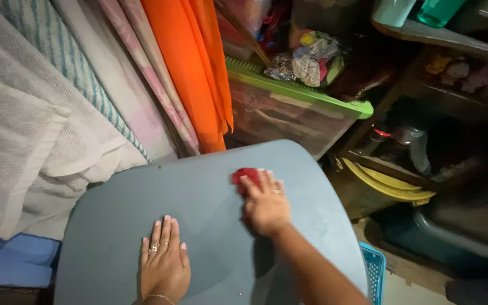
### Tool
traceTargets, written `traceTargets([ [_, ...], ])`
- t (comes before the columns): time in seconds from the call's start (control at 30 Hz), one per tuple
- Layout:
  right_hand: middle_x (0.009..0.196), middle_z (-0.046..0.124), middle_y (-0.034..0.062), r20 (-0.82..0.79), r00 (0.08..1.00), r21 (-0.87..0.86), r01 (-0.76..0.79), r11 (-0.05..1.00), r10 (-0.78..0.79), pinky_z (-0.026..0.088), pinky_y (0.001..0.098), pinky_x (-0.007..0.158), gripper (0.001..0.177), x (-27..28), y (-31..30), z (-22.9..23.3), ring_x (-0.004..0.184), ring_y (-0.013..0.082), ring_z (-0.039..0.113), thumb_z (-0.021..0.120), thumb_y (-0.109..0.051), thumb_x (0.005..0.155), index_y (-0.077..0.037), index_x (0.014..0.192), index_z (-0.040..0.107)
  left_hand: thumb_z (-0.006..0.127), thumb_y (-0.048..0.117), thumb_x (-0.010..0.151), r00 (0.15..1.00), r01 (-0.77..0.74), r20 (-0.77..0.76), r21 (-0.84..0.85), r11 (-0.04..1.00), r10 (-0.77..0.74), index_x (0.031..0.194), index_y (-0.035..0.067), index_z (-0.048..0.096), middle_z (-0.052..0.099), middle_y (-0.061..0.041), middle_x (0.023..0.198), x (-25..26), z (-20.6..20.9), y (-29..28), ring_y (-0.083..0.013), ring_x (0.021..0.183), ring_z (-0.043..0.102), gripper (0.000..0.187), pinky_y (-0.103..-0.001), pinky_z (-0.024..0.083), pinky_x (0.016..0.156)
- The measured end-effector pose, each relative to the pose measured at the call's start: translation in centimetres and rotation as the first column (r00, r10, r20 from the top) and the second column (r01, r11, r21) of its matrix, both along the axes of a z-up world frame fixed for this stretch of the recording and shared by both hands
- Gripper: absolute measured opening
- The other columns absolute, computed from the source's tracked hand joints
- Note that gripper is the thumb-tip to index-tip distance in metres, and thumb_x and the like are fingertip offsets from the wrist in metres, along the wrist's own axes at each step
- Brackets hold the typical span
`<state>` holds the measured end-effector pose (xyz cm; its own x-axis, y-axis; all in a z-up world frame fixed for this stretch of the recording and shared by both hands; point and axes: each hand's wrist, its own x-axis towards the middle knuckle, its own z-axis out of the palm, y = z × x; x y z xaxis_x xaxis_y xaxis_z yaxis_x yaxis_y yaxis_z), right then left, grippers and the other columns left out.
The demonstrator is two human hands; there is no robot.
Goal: The person organizes packets of detergent in a black crate, then wipes a gray plastic table with a red cloth. The person moves a paintbrush and scissors aside before wiping the table surface repeatedly.
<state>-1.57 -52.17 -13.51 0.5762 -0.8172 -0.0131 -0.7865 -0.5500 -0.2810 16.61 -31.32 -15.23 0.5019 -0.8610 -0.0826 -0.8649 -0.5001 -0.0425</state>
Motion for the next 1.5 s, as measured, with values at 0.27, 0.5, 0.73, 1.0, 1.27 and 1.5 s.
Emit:
traceTargets([
  [0.27,0.166,0.024,0.0208,-0.065,0.954,-0.131,0.282,0.95,-0.292,0.014,0.0561,0.12,0.07,-10.2,-4.0,-3.0,0.155,0.0395,0.018,0.05,-0.034,0.091,-0.031,0.159,0.036,0.028,0.034,0.098,1.0,-0.005,-0.031,-0.018,1.0,0.004,0.162,0.015,0.018,0.013,-0.003,0.172,-0.6,1.3,-0.1,-0.0212,0.157,0.008,0.068,-0.042,0.006,0.122],
  [0.5,0.163,0.028,0.0257,0.003,0.951,-0.185,0.306,0.934,-0.31,0.016,0.0528,0.123,0.07,-6.3,-1.1,-4.5,0.152,0.0436,0.02,0.055,-0.031,0.088,-0.024,0.157,0.039,0.029,0.033,0.101,0.985,-0.048,-0.166,0.022,0.999,0.051,0.159,0.013,0.017,0.01,-0.002,0.172,-0.7,2.1,-0.7,-0.0197,0.154,0.006,0.062,-0.042,0.004,0.123],
  [0.73,0.162,0.022,0.0265,0.014,0.997,-0.023,0.079,0.997,-0.079,0.012,0.0508,0.124,0.075,1.8,8.0,-0.8,0.152,0.0451,0.017,0.06,-0.025,0.085,-0.021,0.156,0.037,0.032,0.032,0.101,0.993,-0.008,-0.114,-0.106,0.994,-0.004,0.157,0.012,0.024,0.018,-0.001,0.167,-0.8,1.5,-0.3,-0.0199,0.153,0.012,0.06,-0.042,0.008,0.123],
  [1.0,0.165,0.021,0.0205,-0.012,0.997,0.033,-0.074,0.997,0.075,0.012,0.051,0.122,0.07,-1.5,7.8,1.0,0.153,0.037,0.015,0.054,-0.023,0.089,-0.023,0.156,0.035,0.029,0.034,0.101,0.999,0.02,-0.033,-0.079,0.997,-0.023,0.161,0.016,0.024,0.019,0.001,0.17,-0.4,0.9,-0.1,-0.017,0.152,0.014,0.063,-0.039,0.01,0.122],
  [1.27,0.167,0.025,0.0192,-0.063,0.979,-0.104,0.187,0.977,-0.194,0.014,0.0558,0.119,0.075,-12.9,4.9,0.0,0.149,0.039,0.021,0.055,-0.027,0.087,-0.027,0.16,0.037,0.025,0.035,0.102,0.999,-0.024,-0.031,-0.001,1.0,0.024,0.158,0.021,0.024,0.017,0.007,0.167,-0.8,1.7,0.1,-0.0135,0.153,0.013,0.058,-0.037,0.01,0.124],
  [1.5,0.159,0.032,0.0245,0.032,0.964,-0.218,0.263,0.94,-0.263,0.023,0.0549,0.12,0.069,-12.9,8.6,-1.7,0.148,0.044,0.028,0.059,-0.027,0.084,-0.022,0.152,0.044,0.031,0.038,0.1,0.995,-0.065,-0.069,0.018,0.998,0.066,0.158,0.022,0.026,0.018,0.002,0.168,-1.0,2.0,-0.8,-0.018,0.155,0.012,0.06,-0.042,0.009,0.124],
])
